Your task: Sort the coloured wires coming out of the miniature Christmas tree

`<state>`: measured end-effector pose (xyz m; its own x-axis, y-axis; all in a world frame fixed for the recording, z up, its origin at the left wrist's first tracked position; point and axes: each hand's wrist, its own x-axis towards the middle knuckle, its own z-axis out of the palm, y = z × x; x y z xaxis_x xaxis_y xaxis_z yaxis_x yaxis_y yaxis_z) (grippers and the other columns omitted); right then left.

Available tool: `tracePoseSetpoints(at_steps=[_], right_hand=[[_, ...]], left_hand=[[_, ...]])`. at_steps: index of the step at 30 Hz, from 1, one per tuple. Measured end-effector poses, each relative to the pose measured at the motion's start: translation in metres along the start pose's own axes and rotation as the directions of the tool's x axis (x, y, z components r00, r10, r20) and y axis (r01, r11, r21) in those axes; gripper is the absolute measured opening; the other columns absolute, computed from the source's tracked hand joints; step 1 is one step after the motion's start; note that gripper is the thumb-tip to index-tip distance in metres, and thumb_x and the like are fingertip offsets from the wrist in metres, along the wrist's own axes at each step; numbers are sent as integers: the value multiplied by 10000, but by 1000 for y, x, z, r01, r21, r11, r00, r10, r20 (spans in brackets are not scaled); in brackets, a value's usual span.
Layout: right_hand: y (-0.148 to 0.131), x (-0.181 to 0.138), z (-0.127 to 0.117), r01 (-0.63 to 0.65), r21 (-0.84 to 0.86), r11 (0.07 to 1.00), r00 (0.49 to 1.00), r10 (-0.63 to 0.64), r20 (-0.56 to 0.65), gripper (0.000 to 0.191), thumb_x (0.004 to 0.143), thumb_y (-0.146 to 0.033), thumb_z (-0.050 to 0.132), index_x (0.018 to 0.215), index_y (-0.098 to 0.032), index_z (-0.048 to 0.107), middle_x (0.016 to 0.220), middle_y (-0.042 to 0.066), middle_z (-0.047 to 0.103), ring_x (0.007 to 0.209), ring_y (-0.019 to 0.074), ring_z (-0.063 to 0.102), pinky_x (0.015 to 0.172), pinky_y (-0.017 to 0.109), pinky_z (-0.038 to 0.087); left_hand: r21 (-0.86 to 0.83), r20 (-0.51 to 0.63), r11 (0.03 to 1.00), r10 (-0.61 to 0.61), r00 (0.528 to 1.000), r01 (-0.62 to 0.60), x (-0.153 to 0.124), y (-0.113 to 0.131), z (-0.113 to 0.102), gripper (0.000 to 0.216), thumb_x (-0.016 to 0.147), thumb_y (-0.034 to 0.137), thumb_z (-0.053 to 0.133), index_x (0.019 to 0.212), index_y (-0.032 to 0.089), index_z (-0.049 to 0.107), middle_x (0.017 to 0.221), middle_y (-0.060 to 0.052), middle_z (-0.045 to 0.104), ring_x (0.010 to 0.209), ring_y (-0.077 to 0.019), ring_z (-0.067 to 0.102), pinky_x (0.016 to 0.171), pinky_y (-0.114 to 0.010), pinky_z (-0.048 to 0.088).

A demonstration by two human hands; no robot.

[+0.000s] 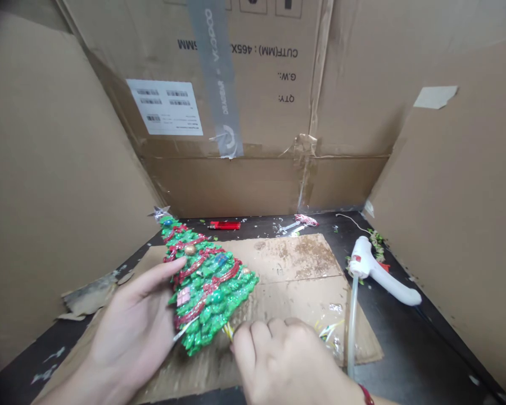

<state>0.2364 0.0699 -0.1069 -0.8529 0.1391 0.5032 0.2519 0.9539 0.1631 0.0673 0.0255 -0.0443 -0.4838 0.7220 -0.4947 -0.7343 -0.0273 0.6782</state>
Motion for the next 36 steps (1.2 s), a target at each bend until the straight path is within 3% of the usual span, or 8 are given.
tracePoseSetpoints(at_steps=[6, 16, 22, 24, 26, 28, 33, 36], right_hand=[[1, -2, 5, -23, 6, 1000, 998, 23, 55, 158, 776, -45, 383, 845, -162, 464, 626, 24, 489, 463, 193, 444, 440, 311, 191], [1, 0, 9, -130, 39, 991, 985, 124, 122, 109, 870, -100, 408, 820, -197, 411, 641, 4, 500, 481, 197, 454, 476, 318, 178], [2, 3, 1, -292, 188, 938, 952, 265, 153, 230, 939, -218, 328, 740, -191, 439, 556, 6, 495, 444, 175, 450, 465, 302, 175], [4, 4, -2, -545, 450, 708, 829, 375, 415, 280, 946, -303, 321, 731, -181, 452, 548, 4, 506, 454, 142, 456, 452, 263, 225], [6, 6, -3, -759, 614, 218, 651, 271, 709, 303, 952, -366, 294, 803, -171, 471, 578, -1, 531, 462, 108, 465, 452, 218, 304], [9, 7, -4, -790, 609, -70, 596, 150, 789, 338, 957, -388, 270, 835, -155, 483, 614, 10, 556, 495, 99, 495, 495, 216, 386], [14, 8, -7, -637, 664, 392, 753, 499, 429, 258, 870, -290, 497, 1119, -228, 473, 1105, 26, 551, 1045, 146, 502, 904, 306, 389], [13, 9, -8, -516, 704, 488, 834, 473, 284, 326, 854, -201, 510, 1163, -282, 445, 1210, -9, 465, 1129, 110, 430, 975, 275, 335]], left_hand=[[183, 268, 943, 223, 937, -277, 6, -10, -12, 516, 705, 330, 737, 1149, 148, 546, 1148, -80, 515, 1020, -205, 528, 875, -291, 488], [383, 383, 715, 454, 805, -585, 18, -14, -19, 522, 724, 359, 728, 1131, 174, 457, 1148, -73, 517, 1021, -180, 540, 840, -223, 505], [251, 287, 857, 377, 880, -449, 20, -6, -13, 470, 745, 335, 713, 1133, 153, 521, 1159, -93, 513, 1059, -205, 519, 876, -256, 493], [208, 257, 915, 289, 922, -345, 20, 0, -10, 398, 765, 313, 695, 1100, 145, 559, 1164, -92, 512, 1080, -212, 505, 894, -267, 484], [162, 221, 952, 222, 950, -261, 21, 4, -8, 355, 773, 299, 687, 1079, 152, 583, 1146, -80, 526, 1063, -208, 514, 881, -267, 487], [113, 177, 971, 190, 966, -211, 24, 7, -7, 359, 775, 298, 685, 1097, 168, 592, 1116, -70, 543, 1028, -197, 533, 876, -268, 487], [91, 128, 988, 113, 985, -125, 31, 9, -8, 407, 789, 342, 669, 1151, 177, 589, 1063, -68, 567, 943, -172, 568, 880, -272, 479], [83, 116, 993, 76, 990, -86, 30, 8, -7, 401, 813, 352, 641, 1179, 200, 583, 1046, -60, 574, 916, -152, 576, 887, -252, 470]])
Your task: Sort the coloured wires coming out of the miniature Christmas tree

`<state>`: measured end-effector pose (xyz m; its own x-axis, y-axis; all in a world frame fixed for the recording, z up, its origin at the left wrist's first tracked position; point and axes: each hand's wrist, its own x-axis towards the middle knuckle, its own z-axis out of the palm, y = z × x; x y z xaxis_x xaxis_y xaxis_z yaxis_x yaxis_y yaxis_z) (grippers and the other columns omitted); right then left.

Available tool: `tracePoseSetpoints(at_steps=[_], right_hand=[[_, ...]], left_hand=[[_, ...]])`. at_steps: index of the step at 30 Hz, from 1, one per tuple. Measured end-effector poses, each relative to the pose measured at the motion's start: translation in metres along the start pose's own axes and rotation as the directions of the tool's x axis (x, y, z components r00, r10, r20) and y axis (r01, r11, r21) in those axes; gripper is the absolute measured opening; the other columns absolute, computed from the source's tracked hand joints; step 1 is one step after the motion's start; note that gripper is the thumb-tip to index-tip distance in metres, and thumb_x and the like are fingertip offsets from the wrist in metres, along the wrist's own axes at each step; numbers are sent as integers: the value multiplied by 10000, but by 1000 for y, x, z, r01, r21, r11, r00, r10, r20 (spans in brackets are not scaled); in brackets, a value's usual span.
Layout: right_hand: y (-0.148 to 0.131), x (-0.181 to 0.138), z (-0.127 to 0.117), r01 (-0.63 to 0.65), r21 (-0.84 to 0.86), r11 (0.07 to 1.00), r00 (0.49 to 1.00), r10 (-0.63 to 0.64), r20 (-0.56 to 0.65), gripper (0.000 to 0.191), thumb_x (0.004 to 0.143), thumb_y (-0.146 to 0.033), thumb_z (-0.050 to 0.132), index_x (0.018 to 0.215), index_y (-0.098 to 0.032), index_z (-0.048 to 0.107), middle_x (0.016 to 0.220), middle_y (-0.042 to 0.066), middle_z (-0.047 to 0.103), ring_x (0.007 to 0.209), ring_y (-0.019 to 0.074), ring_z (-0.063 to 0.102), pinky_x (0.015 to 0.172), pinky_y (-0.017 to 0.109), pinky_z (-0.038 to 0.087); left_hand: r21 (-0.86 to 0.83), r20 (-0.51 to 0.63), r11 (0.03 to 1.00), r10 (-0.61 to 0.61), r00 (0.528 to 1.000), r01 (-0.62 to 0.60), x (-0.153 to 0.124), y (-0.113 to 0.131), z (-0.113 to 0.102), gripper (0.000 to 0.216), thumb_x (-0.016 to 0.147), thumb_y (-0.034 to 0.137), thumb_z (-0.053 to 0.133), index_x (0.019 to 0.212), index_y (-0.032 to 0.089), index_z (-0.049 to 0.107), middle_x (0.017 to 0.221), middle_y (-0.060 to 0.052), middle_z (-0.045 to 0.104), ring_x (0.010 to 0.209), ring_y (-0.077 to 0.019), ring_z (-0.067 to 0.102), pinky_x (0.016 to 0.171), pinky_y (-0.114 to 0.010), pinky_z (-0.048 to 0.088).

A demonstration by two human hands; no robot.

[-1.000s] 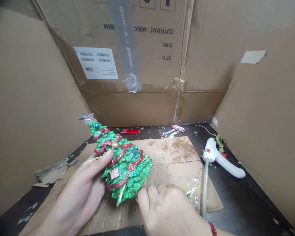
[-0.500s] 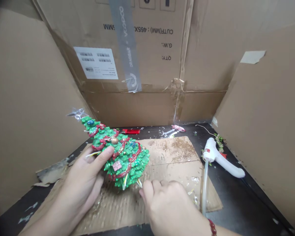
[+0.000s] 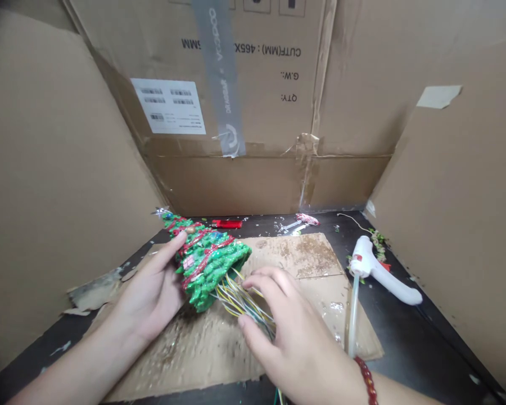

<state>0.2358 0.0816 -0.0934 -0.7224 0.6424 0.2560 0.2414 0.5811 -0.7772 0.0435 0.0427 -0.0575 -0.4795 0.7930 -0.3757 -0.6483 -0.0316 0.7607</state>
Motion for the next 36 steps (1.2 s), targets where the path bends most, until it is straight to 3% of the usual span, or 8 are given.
tracePoseSetpoints(at_steps=[5, 13, 18, 21, 23, 28, 36], right_hand=[[-2, 0, 6, 14, 126, 992, 1000, -16, 16, 272, 873, -188, 510, 1122, -295, 520, 1038, -16, 500, 943, 88, 483, 836, 229, 398], [-6, 0, 11, 5, 222, 975, 1000, -2, -16, 278, 826, -225, 580, 1102, -251, 570, 940, 24, 480, 842, 133, 439, 792, 235, 412], [-3, 0, 17, -168, 420, 892, 982, 113, 152, 168, 880, -250, 484, 890, -163, 628, 806, 24, 528, 730, 116, 461, 700, 231, 404], [0, 1, 19, -332, 438, 835, 941, 264, 210, 181, 853, -272, 501, 763, -126, 559, 652, -13, 423, 614, 89, 366, 578, 212, 333], [0, 2, 20, -379, 441, 814, 922, 294, 250, 156, 822, -243, 511, 719, -127, 501, 618, -32, 348, 572, 75, 299, 518, 207, 265], [-2, 6, 20, -399, 456, 795, 911, 290, 292, 196, 802, -262, 501, 663, -139, 437, 606, -35, 306, 569, 74, 276, 511, 205, 247], [1, -4, 20, -288, 342, 895, 943, 203, 263, 196, 887, -271, 442, 765, -136, 514, 670, -8, 435, 604, 86, 352, 572, 211, 334]], left_hand=[[-13, 12, 996, -87, 996, 87, -7, -6, 1, 421, 811, 384, 636, 1189, 209, 586, 1026, -62, 578, 892, -147, 579, 886, -241, 462], [-78, 107, 975, -200, 974, 209, -20, -24, 5, 446, 823, 409, 615, 1216, 202, 564, 1031, -66, 572, 907, -151, 570, 898, -251, 453], [-79, 80, 968, -234, 969, 240, -22, -27, 6, 441, 820, 397, 620, 1202, 182, 568, 1020, -83, 572, 903, -164, 569, 882, -277, 464], [-75, 79, 963, -252, 965, 258, -22, -28, 5, 433, 817, 392, 623, 1189, 174, 576, 1014, -87, 573, 901, -167, 569, 877, -279, 468], [-77, 77, 964, -250, 965, 255, -22, -28, 4, 425, 813, 383, 631, 1184, 183, 578, 1015, -80, 574, 900, -162, 570, 877, -272, 468], [-67, 70, 966, -246, 967, 251, -23, -28, 5, 415, 810, 374, 637, 1172, 178, 585, 1015, -73, 574, 901, -150, 570, 884, -251, 464], [-71, 63, 972, -220, 974, 224, -20, -26, 6, 381, 817, 343, 630, 1161, 183, 595, 1002, -74, 579, 893, -154, 572, 874, -267, 472]])
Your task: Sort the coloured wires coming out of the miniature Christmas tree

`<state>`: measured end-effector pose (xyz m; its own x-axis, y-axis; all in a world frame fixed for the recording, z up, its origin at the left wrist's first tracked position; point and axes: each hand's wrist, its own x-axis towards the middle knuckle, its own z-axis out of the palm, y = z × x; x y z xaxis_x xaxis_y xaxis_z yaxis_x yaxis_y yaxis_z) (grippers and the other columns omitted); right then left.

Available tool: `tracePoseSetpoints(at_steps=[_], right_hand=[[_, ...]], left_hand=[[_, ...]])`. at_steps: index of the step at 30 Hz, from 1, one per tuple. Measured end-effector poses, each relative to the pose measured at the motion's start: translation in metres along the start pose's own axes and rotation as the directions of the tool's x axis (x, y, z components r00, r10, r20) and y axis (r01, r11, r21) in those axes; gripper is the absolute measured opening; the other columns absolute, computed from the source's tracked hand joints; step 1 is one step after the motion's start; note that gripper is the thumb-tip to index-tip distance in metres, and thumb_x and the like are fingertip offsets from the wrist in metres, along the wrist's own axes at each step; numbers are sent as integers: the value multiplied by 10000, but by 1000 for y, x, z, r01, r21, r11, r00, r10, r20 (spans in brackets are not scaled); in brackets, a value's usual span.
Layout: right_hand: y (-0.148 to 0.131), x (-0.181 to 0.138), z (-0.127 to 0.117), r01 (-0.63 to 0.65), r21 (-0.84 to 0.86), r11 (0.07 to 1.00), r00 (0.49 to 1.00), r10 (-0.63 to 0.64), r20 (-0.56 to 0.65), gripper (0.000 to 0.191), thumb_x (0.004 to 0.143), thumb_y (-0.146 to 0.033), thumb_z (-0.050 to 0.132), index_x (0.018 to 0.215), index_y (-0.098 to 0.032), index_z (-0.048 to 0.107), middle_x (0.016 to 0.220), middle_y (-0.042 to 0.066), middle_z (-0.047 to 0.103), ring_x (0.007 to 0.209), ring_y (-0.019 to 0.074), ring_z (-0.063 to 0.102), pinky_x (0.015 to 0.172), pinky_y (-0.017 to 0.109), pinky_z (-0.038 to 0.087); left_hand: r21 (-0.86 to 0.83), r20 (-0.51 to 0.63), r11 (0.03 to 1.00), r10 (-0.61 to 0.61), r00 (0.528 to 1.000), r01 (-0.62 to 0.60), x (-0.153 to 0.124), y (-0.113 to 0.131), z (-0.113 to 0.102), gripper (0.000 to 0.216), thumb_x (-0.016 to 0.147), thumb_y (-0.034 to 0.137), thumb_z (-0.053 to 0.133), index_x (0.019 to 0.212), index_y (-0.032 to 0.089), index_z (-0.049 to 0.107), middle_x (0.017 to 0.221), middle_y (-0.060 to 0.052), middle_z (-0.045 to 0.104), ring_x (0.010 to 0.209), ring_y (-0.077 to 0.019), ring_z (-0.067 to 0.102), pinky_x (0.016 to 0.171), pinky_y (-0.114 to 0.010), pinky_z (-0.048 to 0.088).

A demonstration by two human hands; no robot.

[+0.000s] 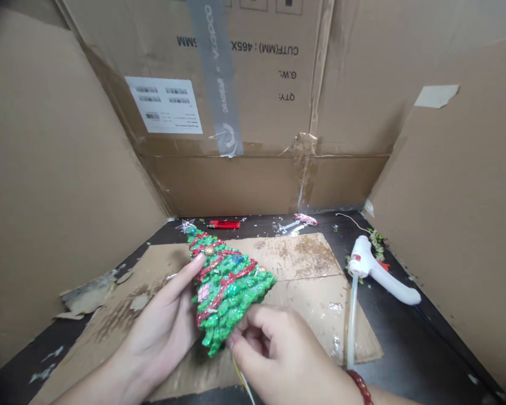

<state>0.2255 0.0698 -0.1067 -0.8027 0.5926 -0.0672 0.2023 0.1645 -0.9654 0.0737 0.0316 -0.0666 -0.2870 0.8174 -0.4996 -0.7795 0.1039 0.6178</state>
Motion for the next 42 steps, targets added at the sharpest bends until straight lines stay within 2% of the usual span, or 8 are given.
tracePoseSetpoints(at_steps=[7, 13, 20, 29, 42], right_hand=[[-7, -2, -2, 103, -159, 982, 993, -111, -41, 181, 862, -190, 425, 713, -134, 513, 605, -5, 468, 579, 91, 418, 567, 203, 375], [-9, -2, -2, 132, -251, 959, 987, -152, -60, 173, 849, -176, 417, 702, -140, 501, 605, 0, 484, 579, 96, 444, 562, 207, 380], [-8, -1, -3, 114, -285, 952, 990, -132, -43, 177, 851, -165, 404, 701, -138, 496, 641, 9, 516, 599, 98, 455, 571, 212, 377], [-3, -1, -4, 72, -316, 946, 996, -87, -34, 170, 852, -198, 416, 794, -139, 565, 706, 5, 542, 610, 96, 426, 565, 229, 348], [-4, 0, -5, 64, -312, 948, 997, -76, -29, 159, 845, -216, 426, 723, -150, 504, 650, -11, 499, 572, 86, 386, 531, 233, 312]], left_hand=[[-1, 37, 1000, 27, 999, -27, 1, -1, -3, 381, 785, 328, 670, 1130, 179, 611, 1021, -70, 576, 908, -154, 567, 877, -263, 467], [13, 50, 999, 50, 998, -50, 1, -1, -5, 421, 755, 329, 706, 1138, 186, 607, 1042, -59, 570, 930, -143, 560, 892, -236, 455], [13, 73, 997, 69, 995, -70, 0, -2, -4, 408, 748, 314, 711, 1117, 168, 616, 1055, -73, 563, 934, -154, 555, 881, -257, 465], [11, 81, 997, 69, 994, -70, 3, -3, -8, 411, 735, 339, 720, 1096, 166, 627, 1042, -80, 565, 931, -162, 555, 880, -268, 467], [3, 76, 998, 59, 995, -60, 1, -2, -5, 392, 740, 314, 717, 1094, 171, 629, 1052, -74, 564, 932, -156, 554, 877, -262, 467]])
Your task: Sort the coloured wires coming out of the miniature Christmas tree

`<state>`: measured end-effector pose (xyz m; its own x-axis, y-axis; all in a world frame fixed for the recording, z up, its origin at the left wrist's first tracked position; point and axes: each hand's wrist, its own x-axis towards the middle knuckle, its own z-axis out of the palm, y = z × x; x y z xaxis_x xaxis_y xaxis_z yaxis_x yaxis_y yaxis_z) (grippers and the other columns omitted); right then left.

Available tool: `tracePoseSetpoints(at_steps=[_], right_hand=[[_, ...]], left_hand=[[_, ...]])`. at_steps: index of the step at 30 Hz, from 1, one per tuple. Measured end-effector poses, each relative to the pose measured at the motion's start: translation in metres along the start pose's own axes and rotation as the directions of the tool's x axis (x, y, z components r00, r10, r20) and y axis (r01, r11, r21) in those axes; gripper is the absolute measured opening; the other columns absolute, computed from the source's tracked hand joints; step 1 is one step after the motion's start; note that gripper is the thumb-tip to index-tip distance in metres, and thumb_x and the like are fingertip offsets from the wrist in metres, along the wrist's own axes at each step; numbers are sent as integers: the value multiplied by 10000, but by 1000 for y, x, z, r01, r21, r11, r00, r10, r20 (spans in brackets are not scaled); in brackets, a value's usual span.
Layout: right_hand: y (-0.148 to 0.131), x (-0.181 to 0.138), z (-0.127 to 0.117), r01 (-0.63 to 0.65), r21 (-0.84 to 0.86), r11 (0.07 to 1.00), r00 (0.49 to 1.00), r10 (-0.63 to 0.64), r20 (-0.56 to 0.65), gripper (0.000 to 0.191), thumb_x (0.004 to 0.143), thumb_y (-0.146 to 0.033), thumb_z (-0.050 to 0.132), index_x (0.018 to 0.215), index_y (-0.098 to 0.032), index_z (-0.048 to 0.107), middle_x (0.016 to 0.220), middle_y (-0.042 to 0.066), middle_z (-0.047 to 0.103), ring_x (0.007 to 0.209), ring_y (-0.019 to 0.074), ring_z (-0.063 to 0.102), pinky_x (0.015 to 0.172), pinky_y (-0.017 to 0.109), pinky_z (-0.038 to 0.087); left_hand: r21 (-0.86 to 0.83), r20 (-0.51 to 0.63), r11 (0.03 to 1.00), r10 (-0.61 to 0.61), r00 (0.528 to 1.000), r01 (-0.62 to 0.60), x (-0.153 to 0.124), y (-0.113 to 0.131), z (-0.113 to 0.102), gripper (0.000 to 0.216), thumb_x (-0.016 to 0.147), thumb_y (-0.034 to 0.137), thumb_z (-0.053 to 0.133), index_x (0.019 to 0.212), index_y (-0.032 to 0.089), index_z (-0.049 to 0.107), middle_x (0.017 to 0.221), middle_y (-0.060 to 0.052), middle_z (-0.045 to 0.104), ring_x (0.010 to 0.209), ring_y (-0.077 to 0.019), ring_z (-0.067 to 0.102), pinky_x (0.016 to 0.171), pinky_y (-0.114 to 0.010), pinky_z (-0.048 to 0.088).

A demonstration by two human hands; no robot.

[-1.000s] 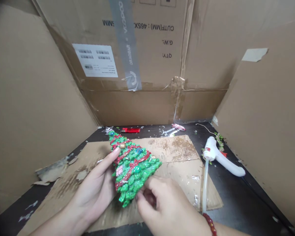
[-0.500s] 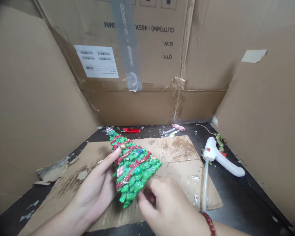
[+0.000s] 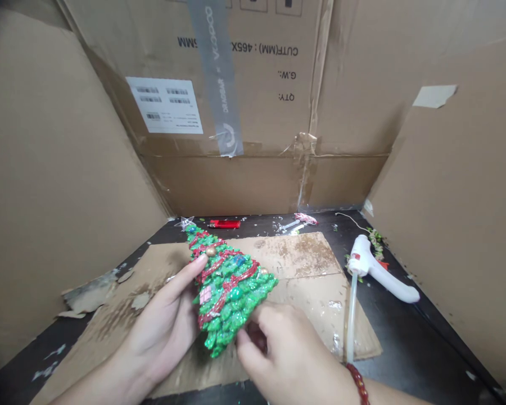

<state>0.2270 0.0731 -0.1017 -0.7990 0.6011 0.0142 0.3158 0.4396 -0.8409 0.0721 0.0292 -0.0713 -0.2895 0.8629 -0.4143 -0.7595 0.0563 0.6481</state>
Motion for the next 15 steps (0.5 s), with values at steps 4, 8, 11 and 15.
tracePoseSetpoints(at_steps=[4, 8, 11, 15], right_hand=[[1, 1, 1, 5, -13, 1000, 1000, -5, 2, 158, 844, -221, 433, 722, -149, 502, 658, -6, 513, 580, 88, 397, 539, 235, 318], [-1, 1, 0, -4, -10, 1000, 1000, 4, -3, 167, 850, -226, 437, 711, -150, 488, 668, -1, 534, 587, 93, 419, 551, 237, 330], [-1, 1, -2, 8, 48, 999, 1000, -7, -17, 181, 875, -256, 443, 752, -152, 526, 730, 11, 577, 638, 109, 471, 619, 251, 370], [1, 1, -1, -11, 160, 987, 997, 23, -71, 193, 891, -305, 455, 802, -158, 542, 752, 19, 574, 646, 116, 472, 663, 265, 401]], left_hand=[[-9, 2, 1000, 0, 1000, 0, -1, 0, 0, 384, 738, 315, 718, 1082, 167, 633, 1048, -73, 565, 932, -155, 553, 880, -262, 466], [-8, 0, 1000, 4, 1000, -4, -1, 0, 0, 396, 741, 311, 714, 1102, 176, 624, 1038, -67, 566, 926, -151, 555, 885, -259, 462], [-18, -10, 1000, 0, 1000, 0, 0, 0, 1, 392, 763, 305, 691, 1125, 179, 613, 1021, -66, 568, 909, -148, 560, 890, -258, 459], [-31, -52, 999, 21, 998, -23, 2, 3, 1, 377, 783, 264, 657, 1147, 182, 601, 1003, -62, 571, 882, -146, 566, 890, -264, 459]])
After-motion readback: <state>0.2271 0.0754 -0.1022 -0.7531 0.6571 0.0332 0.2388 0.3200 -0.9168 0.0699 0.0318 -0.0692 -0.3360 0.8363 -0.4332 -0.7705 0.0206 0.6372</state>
